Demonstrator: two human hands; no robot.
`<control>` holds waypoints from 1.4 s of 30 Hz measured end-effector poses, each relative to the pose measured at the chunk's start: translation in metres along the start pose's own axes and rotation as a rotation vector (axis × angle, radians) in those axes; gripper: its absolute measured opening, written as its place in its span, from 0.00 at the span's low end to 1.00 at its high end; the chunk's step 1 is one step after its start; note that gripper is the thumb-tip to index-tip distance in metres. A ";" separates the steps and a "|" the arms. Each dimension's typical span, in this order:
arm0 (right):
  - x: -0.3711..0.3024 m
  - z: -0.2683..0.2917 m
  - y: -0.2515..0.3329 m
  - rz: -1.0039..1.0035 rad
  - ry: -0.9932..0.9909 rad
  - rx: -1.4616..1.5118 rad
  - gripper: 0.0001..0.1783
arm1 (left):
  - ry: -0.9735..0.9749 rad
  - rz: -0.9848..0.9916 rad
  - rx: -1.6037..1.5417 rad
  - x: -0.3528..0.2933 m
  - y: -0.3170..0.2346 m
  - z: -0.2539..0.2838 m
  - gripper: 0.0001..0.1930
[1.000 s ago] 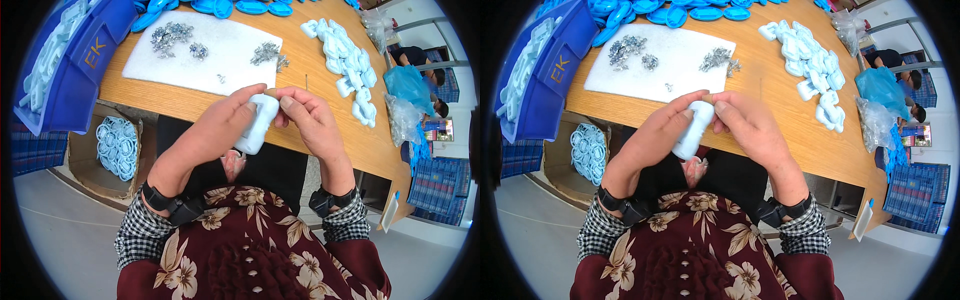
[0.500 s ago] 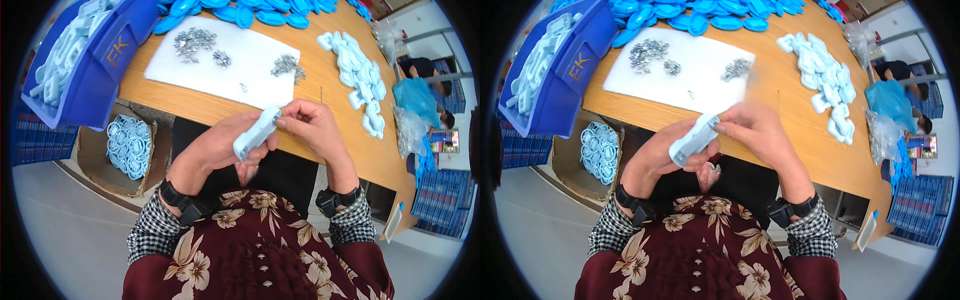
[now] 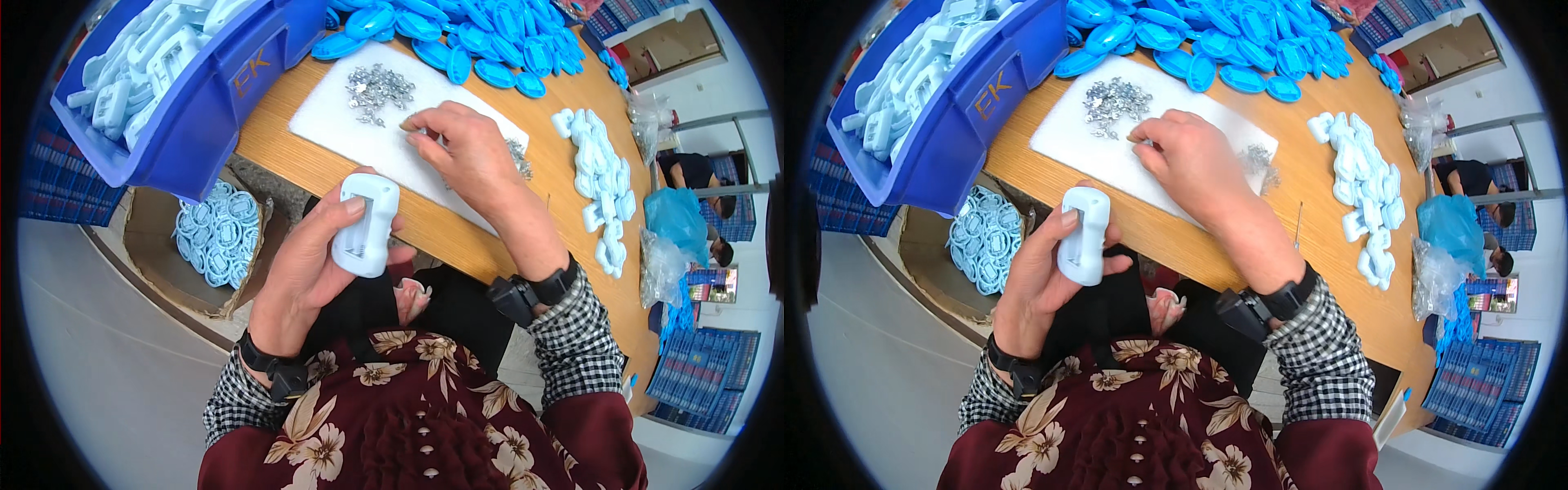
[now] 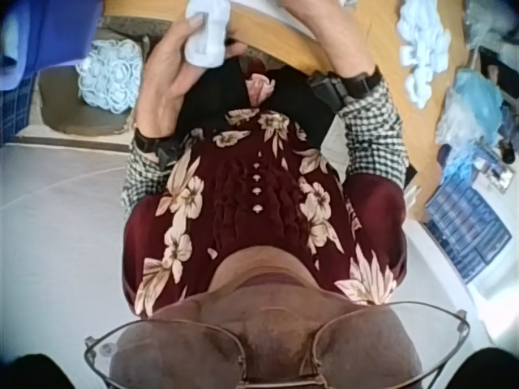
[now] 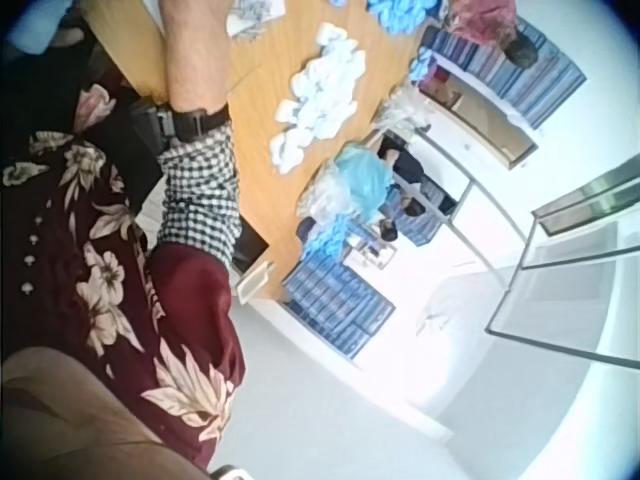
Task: Assemble small mechanical or electronic plastic housings by inserting metal component pins manually.
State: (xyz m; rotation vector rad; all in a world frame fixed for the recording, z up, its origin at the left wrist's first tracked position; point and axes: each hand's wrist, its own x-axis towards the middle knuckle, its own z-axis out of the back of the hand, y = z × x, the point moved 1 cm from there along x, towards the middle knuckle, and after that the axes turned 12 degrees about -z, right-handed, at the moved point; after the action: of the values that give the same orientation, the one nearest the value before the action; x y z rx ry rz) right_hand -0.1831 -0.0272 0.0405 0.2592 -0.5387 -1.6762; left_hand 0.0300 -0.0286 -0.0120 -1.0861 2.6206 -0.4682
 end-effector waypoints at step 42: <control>-0.058 0.021 -0.001 -0.481 0.370 0.656 0.17 | 0.044 -0.139 0.571 0.025 0.016 -0.024 0.25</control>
State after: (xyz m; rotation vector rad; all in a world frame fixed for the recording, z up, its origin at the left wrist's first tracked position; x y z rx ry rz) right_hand -0.1834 0.0342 0.0509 1.2308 -0.7709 -1.7964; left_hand -0.0057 -0.0309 0.0006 -1.0592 2.2237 -1.1885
